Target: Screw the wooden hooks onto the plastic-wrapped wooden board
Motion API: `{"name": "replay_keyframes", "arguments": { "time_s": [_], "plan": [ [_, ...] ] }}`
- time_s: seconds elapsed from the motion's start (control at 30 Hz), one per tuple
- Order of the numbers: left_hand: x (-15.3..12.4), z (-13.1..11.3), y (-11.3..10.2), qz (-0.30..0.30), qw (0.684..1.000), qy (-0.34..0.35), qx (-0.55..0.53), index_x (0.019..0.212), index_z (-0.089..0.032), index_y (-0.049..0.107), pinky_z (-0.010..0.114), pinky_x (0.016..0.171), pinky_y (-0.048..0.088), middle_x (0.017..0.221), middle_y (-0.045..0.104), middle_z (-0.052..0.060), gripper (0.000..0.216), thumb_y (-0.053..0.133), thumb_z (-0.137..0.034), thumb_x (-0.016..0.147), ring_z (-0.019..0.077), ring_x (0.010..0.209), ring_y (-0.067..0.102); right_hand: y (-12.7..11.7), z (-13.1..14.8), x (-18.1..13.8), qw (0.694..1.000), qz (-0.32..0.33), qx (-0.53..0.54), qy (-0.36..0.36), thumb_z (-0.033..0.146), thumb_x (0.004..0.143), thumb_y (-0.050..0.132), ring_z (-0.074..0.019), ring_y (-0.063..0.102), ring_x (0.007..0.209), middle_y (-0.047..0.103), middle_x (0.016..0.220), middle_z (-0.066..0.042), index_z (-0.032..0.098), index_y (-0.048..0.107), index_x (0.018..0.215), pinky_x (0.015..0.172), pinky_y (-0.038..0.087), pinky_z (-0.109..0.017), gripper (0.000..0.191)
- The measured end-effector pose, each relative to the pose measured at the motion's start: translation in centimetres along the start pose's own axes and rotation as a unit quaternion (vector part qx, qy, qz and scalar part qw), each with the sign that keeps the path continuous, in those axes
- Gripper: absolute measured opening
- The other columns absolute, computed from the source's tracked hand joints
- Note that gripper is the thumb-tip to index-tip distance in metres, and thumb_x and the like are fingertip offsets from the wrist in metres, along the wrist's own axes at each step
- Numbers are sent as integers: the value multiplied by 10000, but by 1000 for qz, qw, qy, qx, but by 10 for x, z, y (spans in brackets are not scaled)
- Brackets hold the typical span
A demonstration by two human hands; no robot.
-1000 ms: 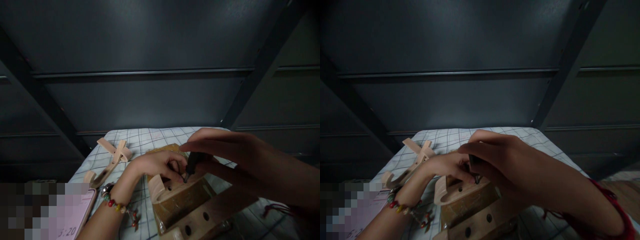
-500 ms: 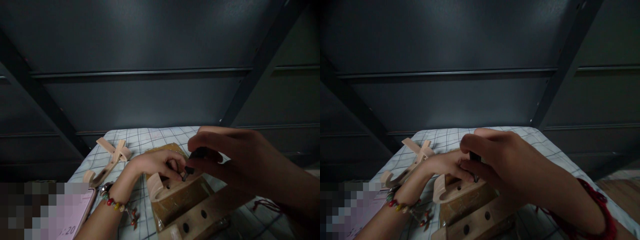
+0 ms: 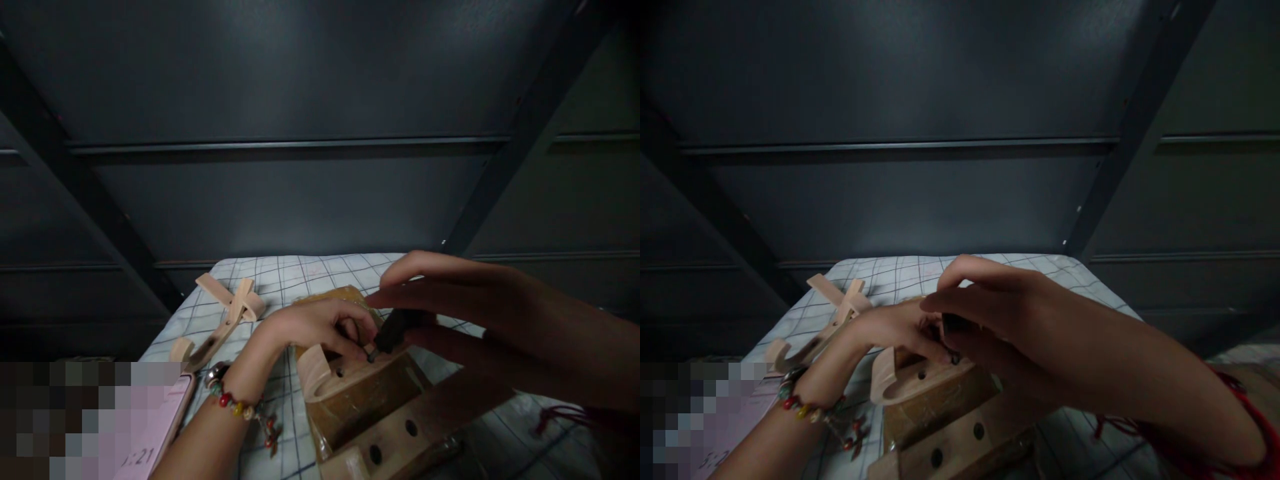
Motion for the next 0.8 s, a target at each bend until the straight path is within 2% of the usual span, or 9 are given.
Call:
{"name": "replay_keyframes", "arguments": {
  "time_s": [0.1,0.17,0.27,0.5,0.63,0.73,0.8],
  "plan": [
    [0,0,0,-2,1000,1,-5,756,-171,555,217,566,372,665,536,-42,187,685,-222,632,98,647,503,-1,-2,1,999,-40,-16,9,172,855,471,-95,591,665,625,823,1,217,566,1011,572,461,-192,188],
    [0,1,1,1,1000,-1,-9,729,-169,548,206,525,357,632,528,-48,177,686,-228,634,87,596,490,-2,-5,1,995,-81,-18,50,176,854,450,-97,592,621,642,792,-1,205,578,915,538,451,-199,145],
    [1,2,0,5,1000,-4,-11,701,-166,543,199,502,349,600,521,-53,180,692,-242,633,78,562,481,-2,-6,-2,993,-76,-18,86,241,852,459,-104,571,535,643,701,5,207,583,781,472,433,-219,147],
    [-1,1,-1,-3,1000,-6,-6,757,-172,567,199,516,359,627,549,-48,180,693,-222,639,84,587,502,-2,-7,-3,988,-91,-36,121,410,815,529,-84,463,398,515,507,56,218,543,719,370,344,-219,216],
    [-1,1,-1,-2,1000,-10,0,752,-167,569,200,510,349,620,546,-46,189,699,-246,640,86,579,492,-1,-6,-2,988,-104,-52,104,368,814,546,-94,493,477,553,621,24,204,522,725,443,387,-230,188],
    [-1,2,0,5,1000,-8,2,787,-166,578,214,544,364,644,549,-36,207,695,-262,645,98,613,496,0,-3,0,993,-84,-24,75,252,828,533,-95,524,562,569,729,1,195,534,758,506,421,-220,90],
    [0,3,0,6,1000,-2,-2,806,-169,577,223,567,372,668,546,-33,224,692,-269,642,108,644,501,0,-1,2,996,-65,-21,56,224,845,507,-91,530,580,559,722,7,194,550,757,513,417,-213,103]
  ]
}}
Point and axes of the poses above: each hand's wrist, its own x-axis towards the middle knuckle, its own y-axis out of the palm, z = x × y, the point moved 3 cm from there along x, towards the middle knuckle
